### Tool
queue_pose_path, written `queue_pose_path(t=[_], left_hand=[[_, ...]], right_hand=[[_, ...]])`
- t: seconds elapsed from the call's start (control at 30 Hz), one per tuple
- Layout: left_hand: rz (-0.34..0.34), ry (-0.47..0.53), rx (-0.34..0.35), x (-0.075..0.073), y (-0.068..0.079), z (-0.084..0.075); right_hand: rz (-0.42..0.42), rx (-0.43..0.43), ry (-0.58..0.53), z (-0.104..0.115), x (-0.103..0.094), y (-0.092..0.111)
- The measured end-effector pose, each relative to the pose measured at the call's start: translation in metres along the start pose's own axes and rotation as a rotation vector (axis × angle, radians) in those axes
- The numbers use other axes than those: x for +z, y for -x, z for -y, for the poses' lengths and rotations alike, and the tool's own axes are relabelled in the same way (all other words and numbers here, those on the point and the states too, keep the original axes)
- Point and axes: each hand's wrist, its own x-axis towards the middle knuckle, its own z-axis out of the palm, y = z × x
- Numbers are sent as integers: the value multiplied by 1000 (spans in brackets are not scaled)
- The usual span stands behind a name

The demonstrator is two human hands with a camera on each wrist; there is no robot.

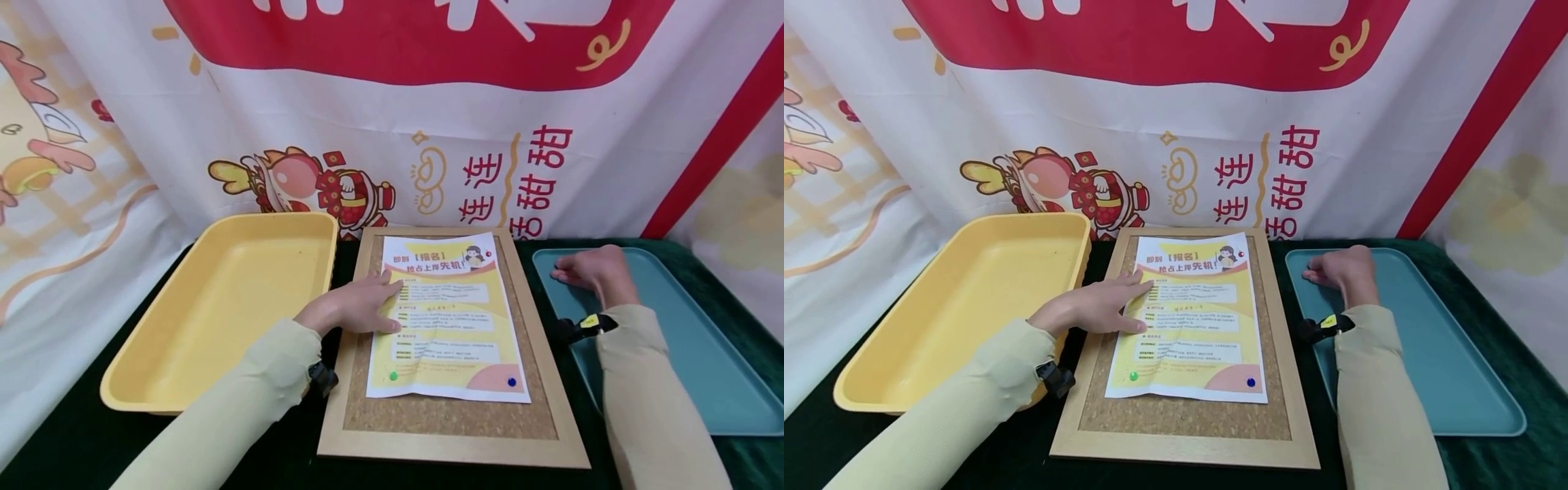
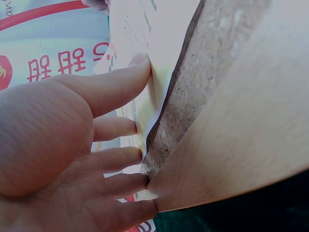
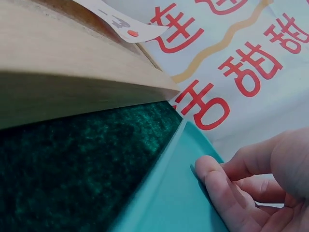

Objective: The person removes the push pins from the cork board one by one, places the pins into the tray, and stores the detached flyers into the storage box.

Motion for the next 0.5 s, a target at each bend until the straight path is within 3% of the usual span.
queue_pose_path(t=[0.5], left_hand=[[-7, 7, -1, 2, 0, 0]], right_hand=[[29, -34, -29, -6, -3, -3]])
